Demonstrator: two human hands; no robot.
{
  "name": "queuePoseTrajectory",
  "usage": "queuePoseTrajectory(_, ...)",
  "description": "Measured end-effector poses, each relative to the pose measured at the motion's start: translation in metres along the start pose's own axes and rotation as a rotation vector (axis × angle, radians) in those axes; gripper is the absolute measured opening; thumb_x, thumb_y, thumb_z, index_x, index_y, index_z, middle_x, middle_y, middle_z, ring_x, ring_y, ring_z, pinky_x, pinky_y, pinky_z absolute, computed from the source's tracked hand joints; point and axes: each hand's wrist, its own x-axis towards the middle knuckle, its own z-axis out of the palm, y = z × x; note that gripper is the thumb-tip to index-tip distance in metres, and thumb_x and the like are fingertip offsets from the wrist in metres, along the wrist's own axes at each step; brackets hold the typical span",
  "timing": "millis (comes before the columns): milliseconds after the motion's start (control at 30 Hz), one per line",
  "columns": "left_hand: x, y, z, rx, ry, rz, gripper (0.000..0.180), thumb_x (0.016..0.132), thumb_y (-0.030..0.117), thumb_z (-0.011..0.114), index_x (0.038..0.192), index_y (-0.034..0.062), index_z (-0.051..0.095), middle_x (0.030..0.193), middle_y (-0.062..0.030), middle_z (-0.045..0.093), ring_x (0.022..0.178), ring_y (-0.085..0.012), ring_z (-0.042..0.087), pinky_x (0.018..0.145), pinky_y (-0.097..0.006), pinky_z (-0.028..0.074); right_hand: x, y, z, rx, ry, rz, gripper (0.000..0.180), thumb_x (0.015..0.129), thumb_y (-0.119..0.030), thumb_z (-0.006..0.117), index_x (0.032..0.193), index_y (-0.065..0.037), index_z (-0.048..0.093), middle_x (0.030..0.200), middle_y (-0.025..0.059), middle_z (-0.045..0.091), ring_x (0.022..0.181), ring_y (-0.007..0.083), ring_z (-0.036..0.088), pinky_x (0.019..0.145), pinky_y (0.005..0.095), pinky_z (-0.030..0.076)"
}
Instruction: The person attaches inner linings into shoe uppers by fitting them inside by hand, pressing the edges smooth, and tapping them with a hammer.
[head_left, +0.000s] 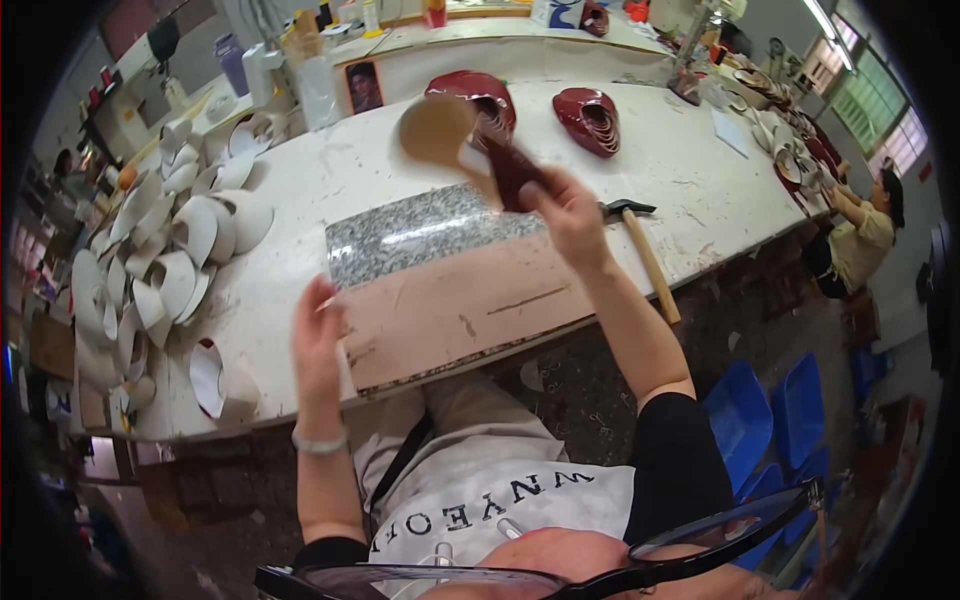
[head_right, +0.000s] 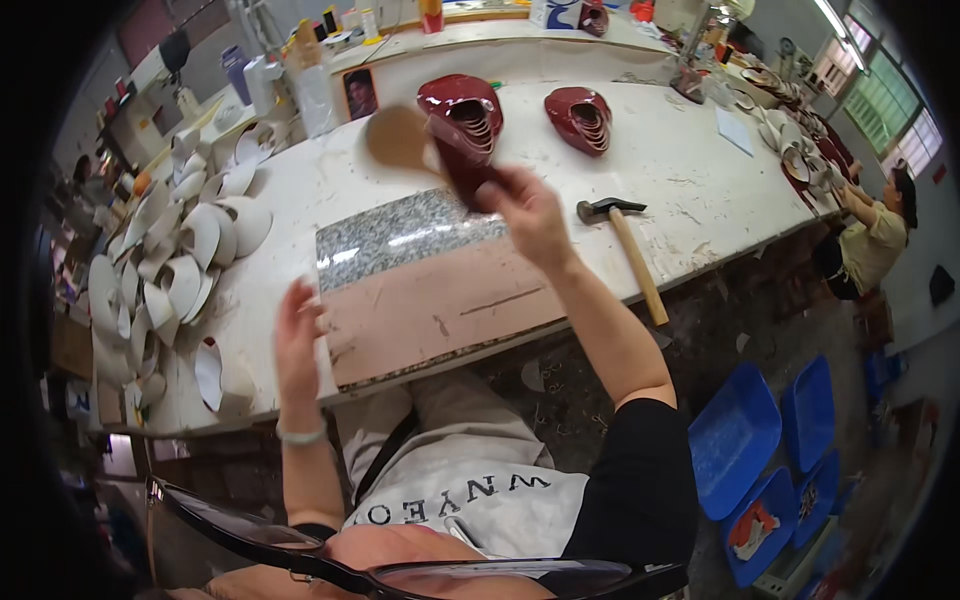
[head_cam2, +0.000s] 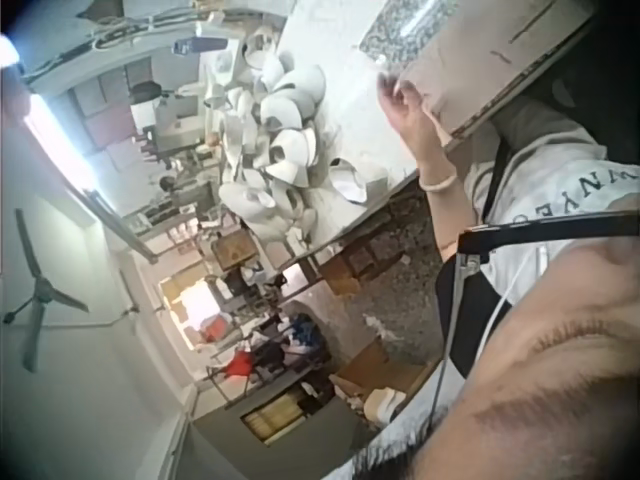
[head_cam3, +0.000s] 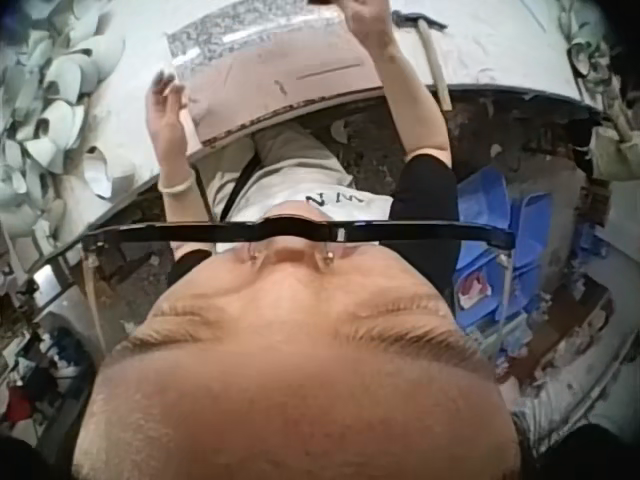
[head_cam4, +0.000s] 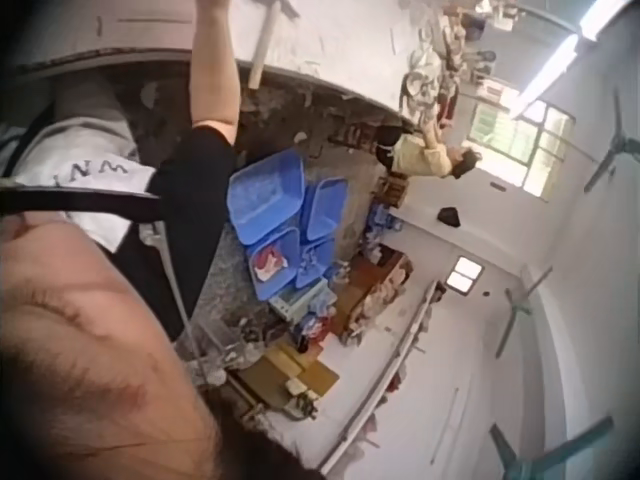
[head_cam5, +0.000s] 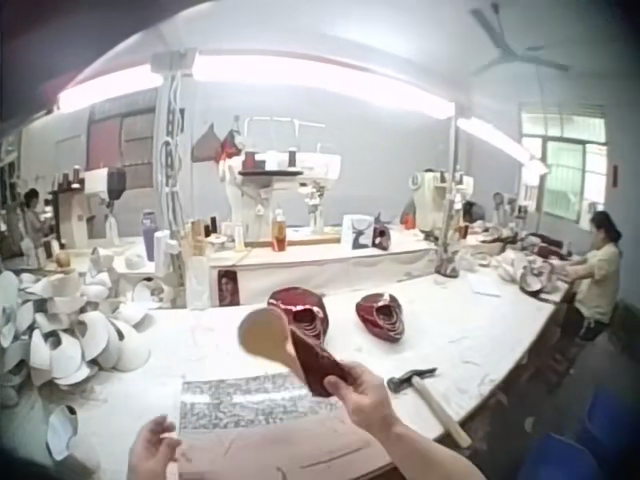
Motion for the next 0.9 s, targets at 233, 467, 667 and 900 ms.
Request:
queuePoseTrajectory(233,-0.037,-0.004,-0.170,1.516,0.614,0.374,0.055,0.084,0.025,0.069,0.132,0.0059,0.050,0.136,-0.0155,0.046,0.127,-0.0331,0.038,0.105,-0.049,0.030,0.084,0.075,-0.170,-1.669,0.304,-0.265,0.028,0.077,-0.013,0.073,0.104,-0.008,0.065,0.101,0.0080,0.064,0.102,0.0270,0.057,0.087,0.0420,0.043)
queuePoseTrajectory(467,-0.045,0.001,-0.168,1.065,0.352,0.080,0.036,0.090,0.019,0.064,0.118,-0.0010,0.055,0.116,-0.0140,0.056,0.108,-0.0266,0.053,0.096,-0.041,0.040,0.132,0.103,-0.211,-1.857,0.471,0.048,0.048,0.074,-0.022,0.077,0.113,-0.010,0.052,0.115,0.0082,0.051,0.111,0.0290,0.049,0.090,0.0441,0.043)
queuePoseTrajectory(667,-0.009,0.024,-0.051,0.335,-0.136,0.385,0.028,0.081,0.003,0.071,0.108,0.0021,0.061,0.101,-0.0092,0.060,0.105,-0.0256,0.053,0.097,-0.037,0.040,0.117,0.045,-0.070,-1.090,0.258,-0.626,0.047,0.079,-0.033,0.075,0.111,-0.004,0.057,0.113,0.0135,0.056,0.108,0.0309,0.049,0.093,0.0419,0.039)
queuePoseTrajectory(900,0.029,0.019,0.024,0.824,-0.583,0.707,0.027,0.074,0.003,0.073,0.099,0.0140,0.069,0.132,-0.0125,0.046,0.137,-0.0368,0.024,0.112,-0.046,0.024,-0.051,0.005,0.066,-0.791,-0.687,-0.443,0.063,0.078,-0.024,0.075,0.131,-0.001,0.050,0.131,0.0215,0.052,0.124,0.0355,0.049,0.102,0.0434,0.040)
